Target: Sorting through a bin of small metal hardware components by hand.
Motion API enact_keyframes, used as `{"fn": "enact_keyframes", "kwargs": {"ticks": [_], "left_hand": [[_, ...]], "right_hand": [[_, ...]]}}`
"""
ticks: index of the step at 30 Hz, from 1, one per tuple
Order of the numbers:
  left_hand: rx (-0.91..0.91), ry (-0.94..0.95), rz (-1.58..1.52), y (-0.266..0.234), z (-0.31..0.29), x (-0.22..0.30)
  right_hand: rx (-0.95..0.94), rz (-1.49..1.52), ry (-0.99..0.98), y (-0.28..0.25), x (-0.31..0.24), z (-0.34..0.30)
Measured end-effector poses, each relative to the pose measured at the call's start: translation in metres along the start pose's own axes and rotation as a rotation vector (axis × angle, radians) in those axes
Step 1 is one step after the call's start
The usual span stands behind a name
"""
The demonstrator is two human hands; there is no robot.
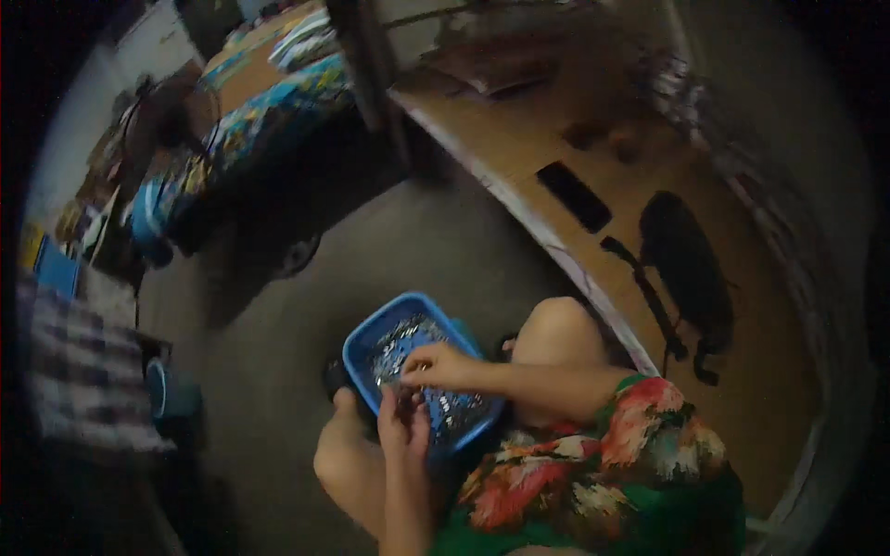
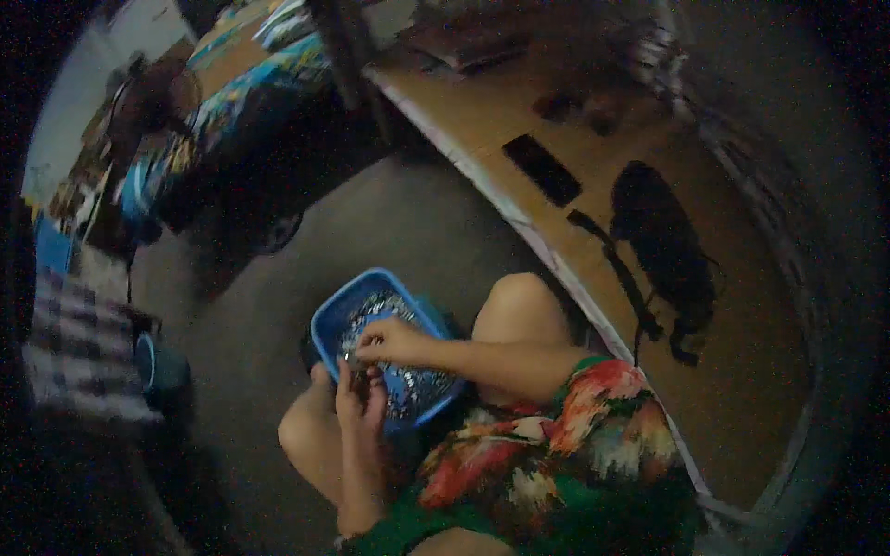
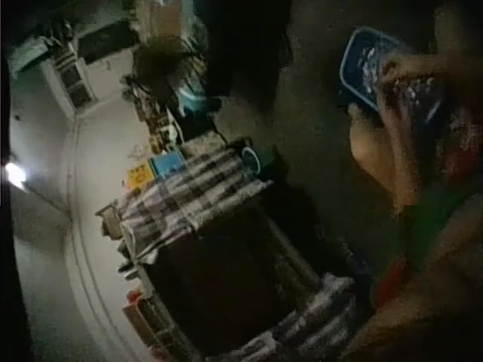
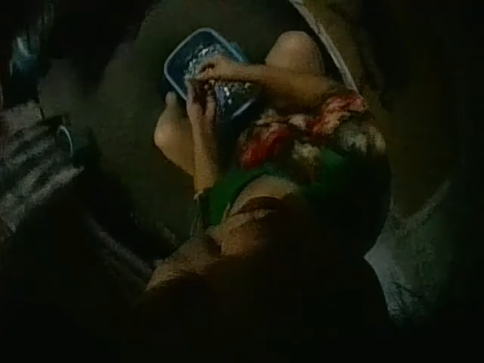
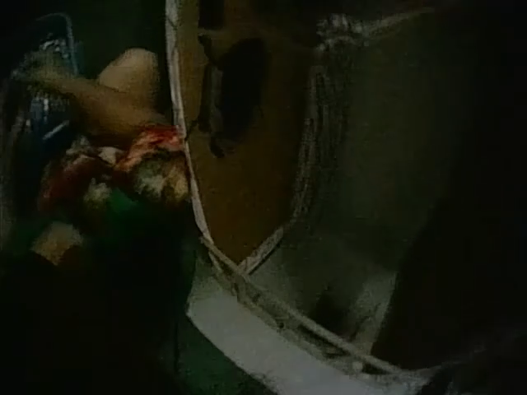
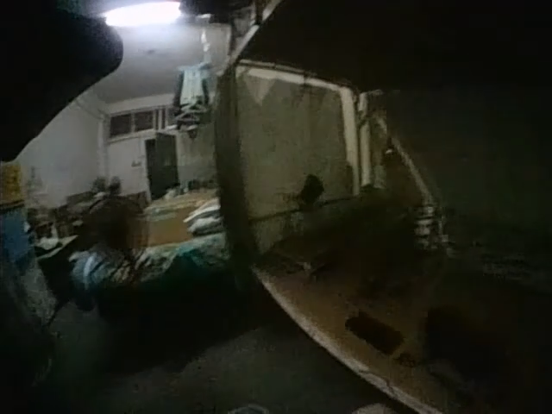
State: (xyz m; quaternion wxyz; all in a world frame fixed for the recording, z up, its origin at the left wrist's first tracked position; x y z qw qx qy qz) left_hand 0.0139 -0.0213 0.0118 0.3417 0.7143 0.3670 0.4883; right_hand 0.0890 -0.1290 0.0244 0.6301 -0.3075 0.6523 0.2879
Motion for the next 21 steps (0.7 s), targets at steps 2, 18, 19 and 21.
{"fn": "enact_keyframes", "kwargs": {"ticks": [2,18,19,21], "left_hand": [[0.002,-0.004,0.040,0.000,-0.002,0.001],[-0.010,-0.001,-0.048,-0.005,0.003,0.001],[-0.011,0.003,-0.054,-0.003,0.004,0.000],[0.027,0.011,0.020,0.001,0.005,0.001]], "right_hand": [[-0.016,-0.096,0.096,-0.001,-0.012,-0.002],[-0.048,0.482,0.440,-0.006,-0.021,-0.003],[-0.067,0.485,0.436,-0.009,-0.019,-0.003],[-0.090,0.481,0.434,-0.012,-0.015,-0.004]]}}
Point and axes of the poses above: each hand's wrist, its own z-axis towards the middle knuckle, its own y-axis out of the palm, x = y × z, the point moved 3 cm from there along z, towards the middle knuckle, and after that the axes turned 15 degrees about -x, right-handed, at the moved point
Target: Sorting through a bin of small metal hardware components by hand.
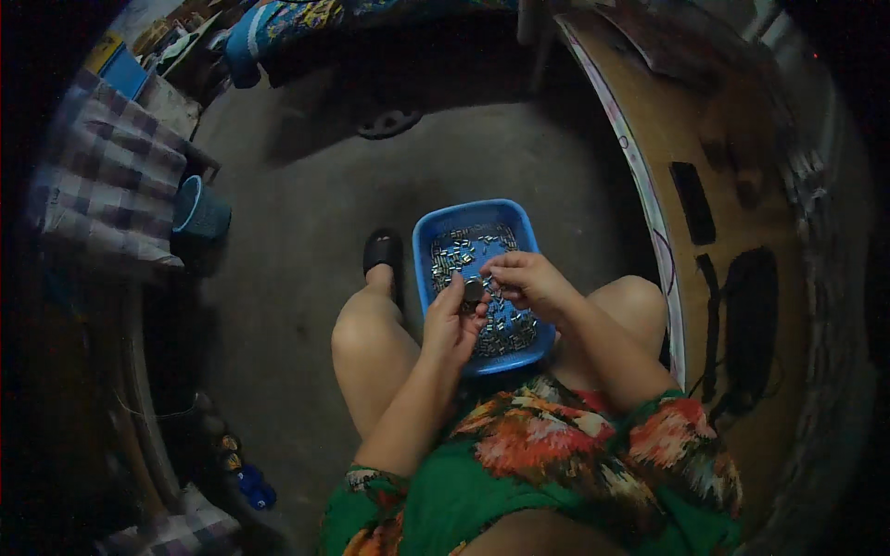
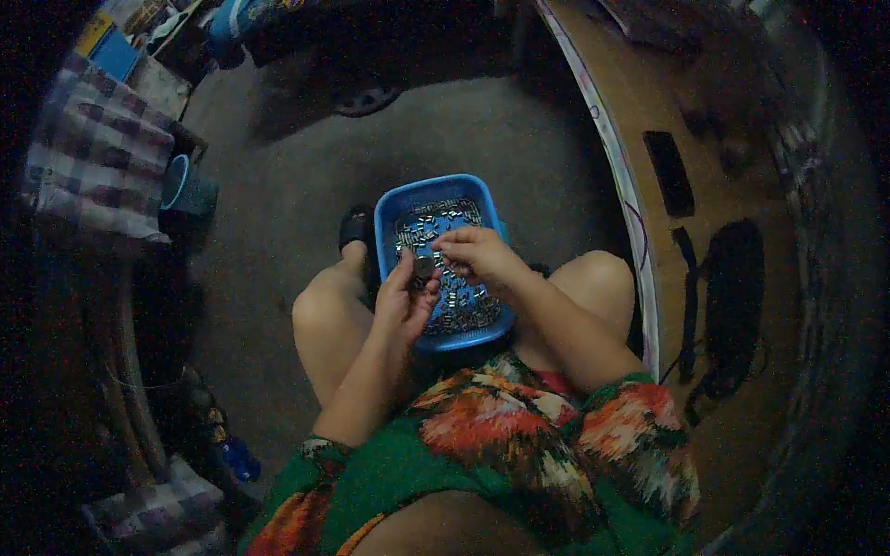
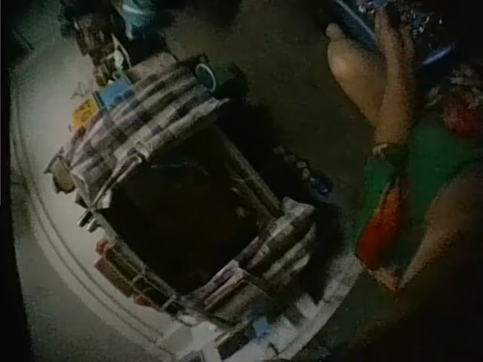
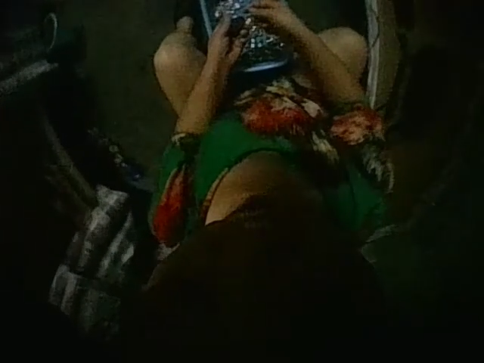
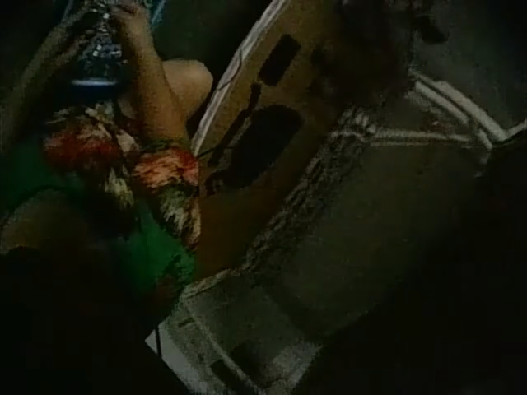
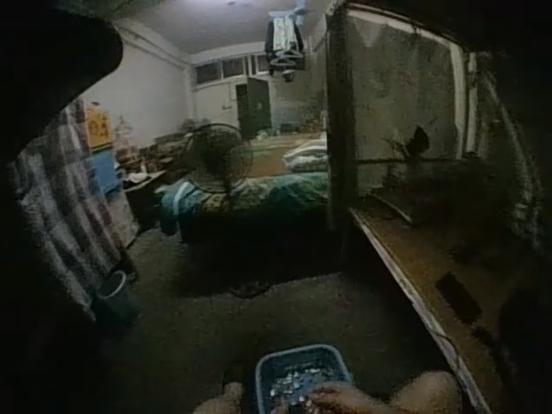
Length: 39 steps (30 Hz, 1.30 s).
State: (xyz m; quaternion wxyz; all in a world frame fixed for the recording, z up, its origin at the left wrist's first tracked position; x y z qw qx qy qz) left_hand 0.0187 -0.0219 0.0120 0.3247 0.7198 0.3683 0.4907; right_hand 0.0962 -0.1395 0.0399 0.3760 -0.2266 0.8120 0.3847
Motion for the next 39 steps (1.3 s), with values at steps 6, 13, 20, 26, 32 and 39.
{"fn": "enact_keyframes", "kwargs": {"ticks": [6,13,20,26,32,39], "left_hand": [[0.005,-0.024,0.114,-0.004,0.000,-0.002],[0.074,0.034,0.045,-0.007,-0.003,-0.003],[-0.021,0.046,-0.008,-0.011,0.004,-0.001],[-0.042,0.038,-0.007,-0.010,0.003,-0.002],[-0.040,0.034,0.031,-0.010,0.002,-0.003],[-0.031,0.045,0.042,-0.008,0.000,-0.003]], "right_hand": [[-0.049,-0.156,0.008,0.004,0.005,0.001],[-0.081,-0.124,0.026,0.015,0.002,-0.004],[0.009,-0.077,0.027,0.005,-0.005,-0.001],[-0.016,0.059,-0.005,0.005,-0.002,-0.001],[-0.033,-0.006,0.008,-0.003,0.008,0.003],[0.002,0.085,0.029,0.000,0.007,0.002]]}}
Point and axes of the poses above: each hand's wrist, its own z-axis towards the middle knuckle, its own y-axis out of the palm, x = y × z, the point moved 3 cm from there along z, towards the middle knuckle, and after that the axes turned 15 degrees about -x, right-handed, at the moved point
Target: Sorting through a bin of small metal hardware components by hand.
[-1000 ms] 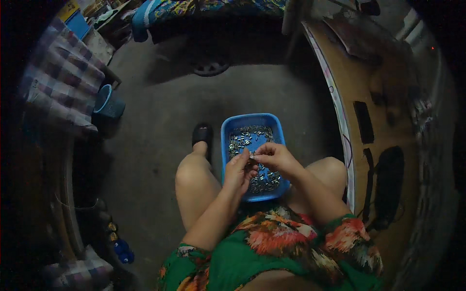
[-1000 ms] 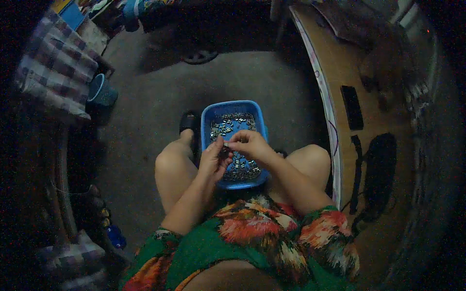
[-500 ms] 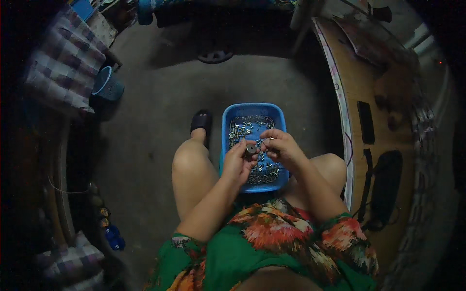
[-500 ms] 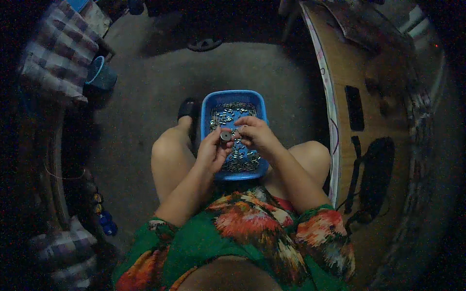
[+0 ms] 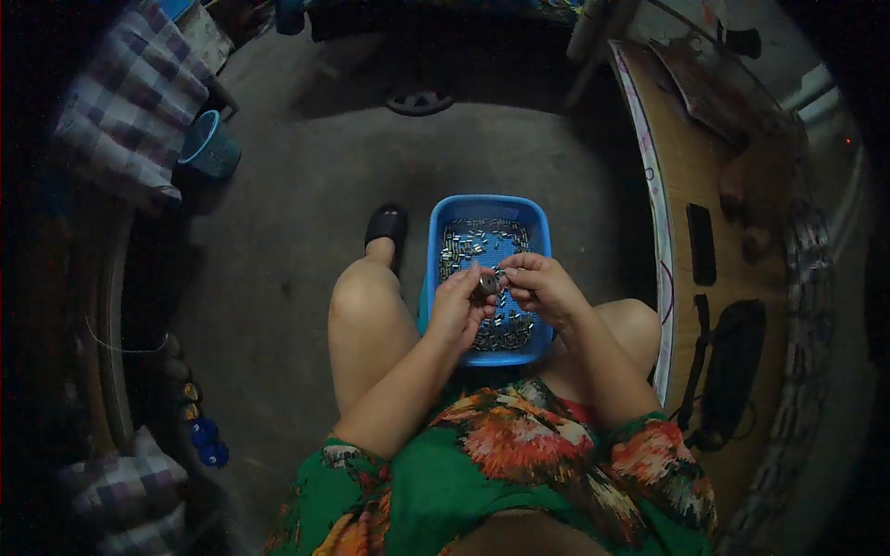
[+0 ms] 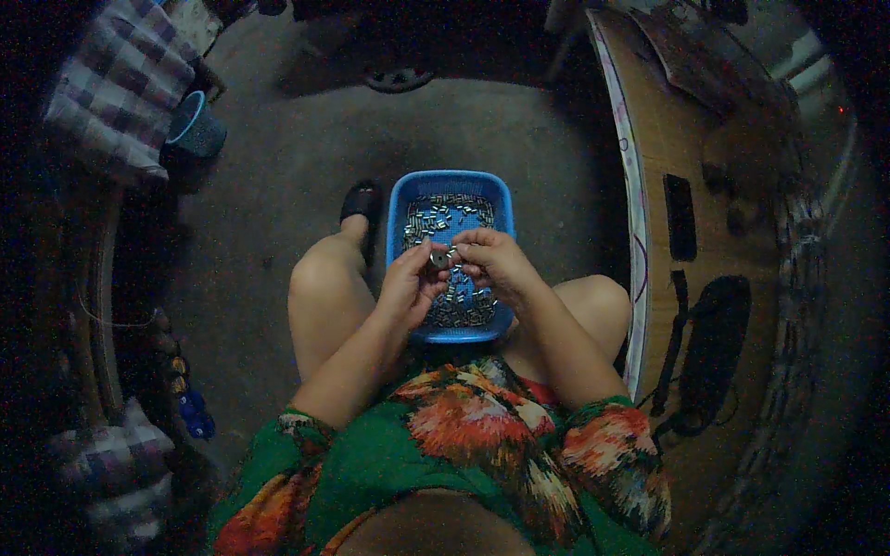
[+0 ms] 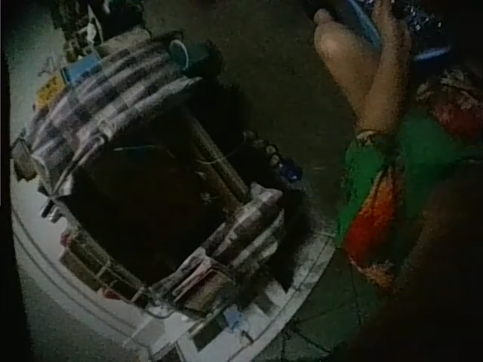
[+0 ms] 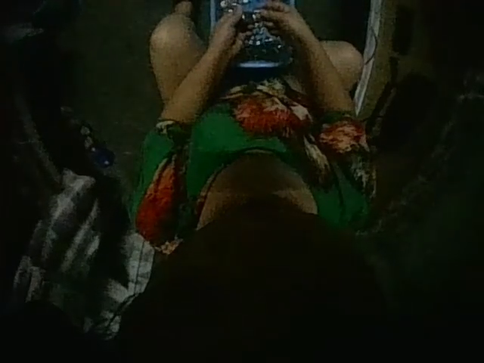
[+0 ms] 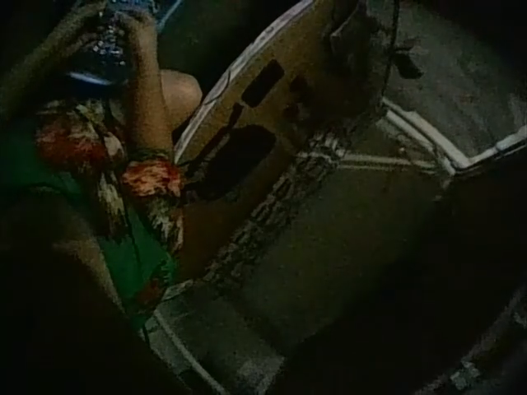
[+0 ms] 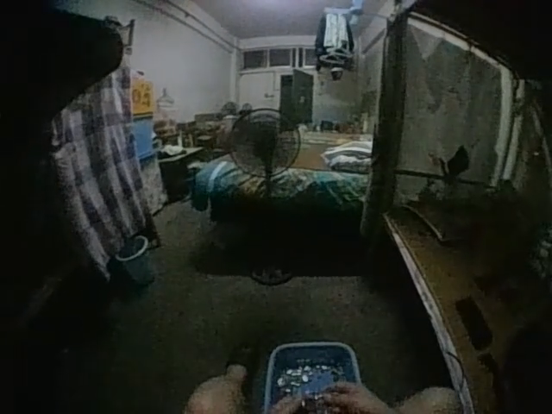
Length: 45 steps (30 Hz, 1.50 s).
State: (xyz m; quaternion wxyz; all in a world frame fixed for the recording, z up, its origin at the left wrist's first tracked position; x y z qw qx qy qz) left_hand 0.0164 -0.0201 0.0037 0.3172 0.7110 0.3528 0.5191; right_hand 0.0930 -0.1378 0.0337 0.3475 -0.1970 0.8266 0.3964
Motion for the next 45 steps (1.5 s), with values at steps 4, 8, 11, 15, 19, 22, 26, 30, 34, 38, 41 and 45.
{"fn": "enact_keyframes", "kwargs": {"ticks": [4,8,11,15,19,22,26,30,34,38,41,45], "left_hand": [[-0.009,-0.010,-0.004,0.000,0.000,0.001],[0.005,-0.007,-0.005,0.003,0.000,0.001],[0.015,-0.008,-0.019,0.003,0.000,0.000],[0.013,-0.008,-0.007,-0.006,0.002,-0.005],[0.030,-0.027,-0.006,-0.002,0.002,-0.004],[0.022,-0.029,-0.006,-0.002,0.002,-0.003],[0.026,-0.054,0.019,-0.002,0.002,-0.003],[0.014,-0.131,0.021,0.003,0.001,-0.001],[0.022,-0.154,-0.018,0.009,0.000,0.000],[-0.044,-0.207,-0.002,0.006,-0.002,0.002],[-0.055,-0.169,0.018,0.005,0.000,-0.001],[-0.015,-0.119,-0.010,0.003,-0.001,-0.002]], "right_hand": [[-0.017,-0.010,0.021,0.002,-0.001,0.000],[-0.049,-0.078,0.016,0.002,0.001,0.001],[0.067,-0.202,0.021,0.004,0.001,0.001],[0.097,-0.297,0.007,0.004,0.002,0.003],[0.078,-0.337,-0.028,0.003,0.003,0.003],[0.092,-0.403,-0.058,0.008,0.001,0.002],[0.057,-0.452,-0.128,0.010,-0.001,0.002],[0.047,-0.586,-0.208,0.003,0.000,0.004],[0.035,-0.515,-0.187,0.016,-0.012,-0.003],[-0.062,-0.346,-0.132,0.020,-0.011,-0.008],[-0.047,-0.546,-0.231,0.012,-0.006,-0.003],[0.038,-0.423,-0.058,0.007,-0.004,-0.003]]}}
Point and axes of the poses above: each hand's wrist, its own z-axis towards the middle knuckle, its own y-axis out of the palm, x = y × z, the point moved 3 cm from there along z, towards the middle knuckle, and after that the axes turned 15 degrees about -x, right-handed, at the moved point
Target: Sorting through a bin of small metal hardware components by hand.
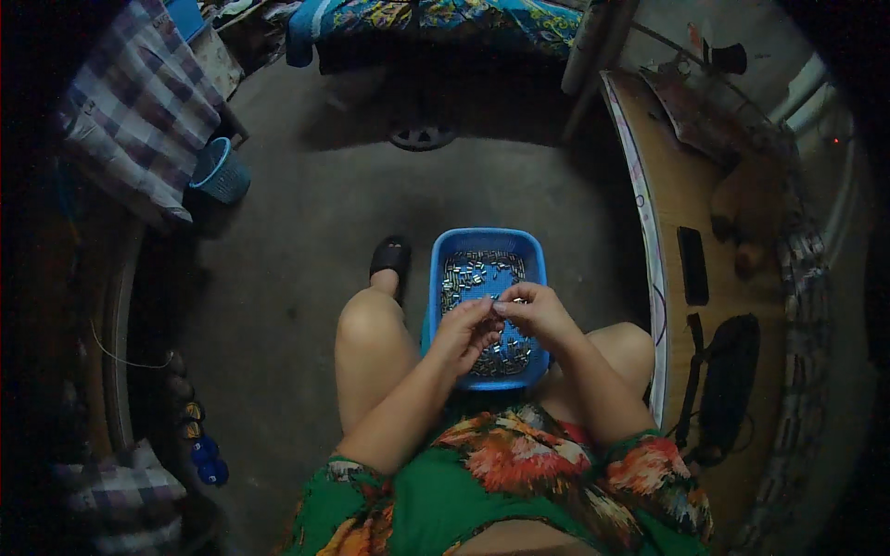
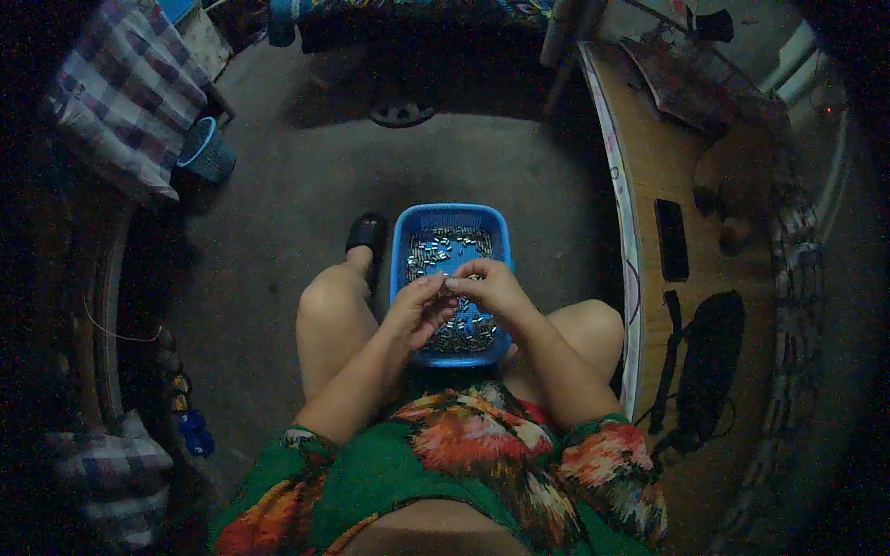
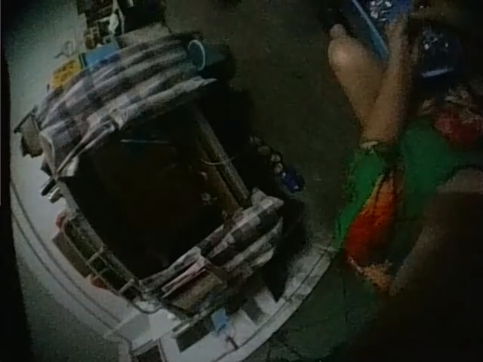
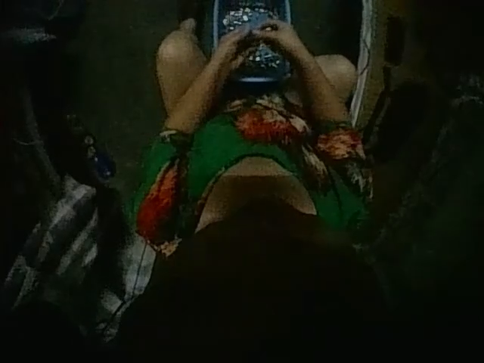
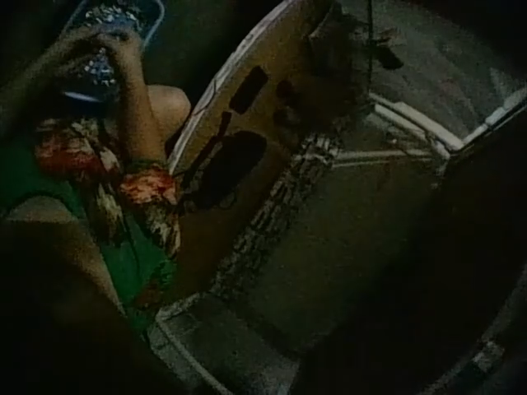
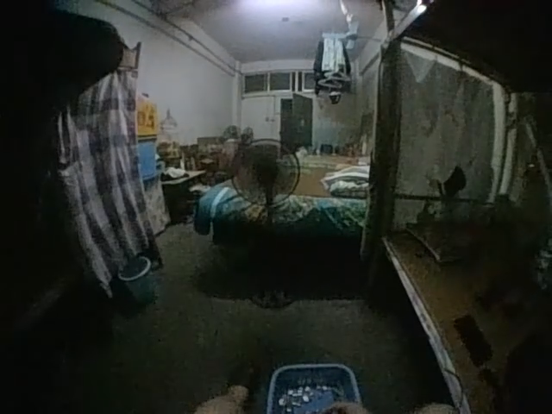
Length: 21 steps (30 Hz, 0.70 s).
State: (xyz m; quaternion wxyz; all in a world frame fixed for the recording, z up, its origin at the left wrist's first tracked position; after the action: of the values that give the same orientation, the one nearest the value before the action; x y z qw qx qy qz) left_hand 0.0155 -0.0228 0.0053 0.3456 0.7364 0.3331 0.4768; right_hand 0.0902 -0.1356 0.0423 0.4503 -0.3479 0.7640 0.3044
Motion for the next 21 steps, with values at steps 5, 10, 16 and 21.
{"fn": "enact_keyframes", "kwargs": {"ticks": [5,10,16,21], "left_hand": [[-0.022,0.002,0.024,0.0005,0.0025,0.0007],[0.044,-0.023,-0.020,-0.0026,0.0001,0.0017],[0.040,0.042,-0.035,-0.0075,0.0002,0.0007],[0.036,0.041,-0.042,-0.0076,-0.0010,-0.0013]], "right_hand": [[-0.010,0.099,0.055,-0.0033,0.0030,0.0030],[-0.001,0.186,0.060,-0.0014,0.0027,0.0011],[-0.006,0.151,0.036,-0.0040,0.0059,0.0038],[-0.026,0.026,0.031,-0.0004,0.0084,0.0073]]}}
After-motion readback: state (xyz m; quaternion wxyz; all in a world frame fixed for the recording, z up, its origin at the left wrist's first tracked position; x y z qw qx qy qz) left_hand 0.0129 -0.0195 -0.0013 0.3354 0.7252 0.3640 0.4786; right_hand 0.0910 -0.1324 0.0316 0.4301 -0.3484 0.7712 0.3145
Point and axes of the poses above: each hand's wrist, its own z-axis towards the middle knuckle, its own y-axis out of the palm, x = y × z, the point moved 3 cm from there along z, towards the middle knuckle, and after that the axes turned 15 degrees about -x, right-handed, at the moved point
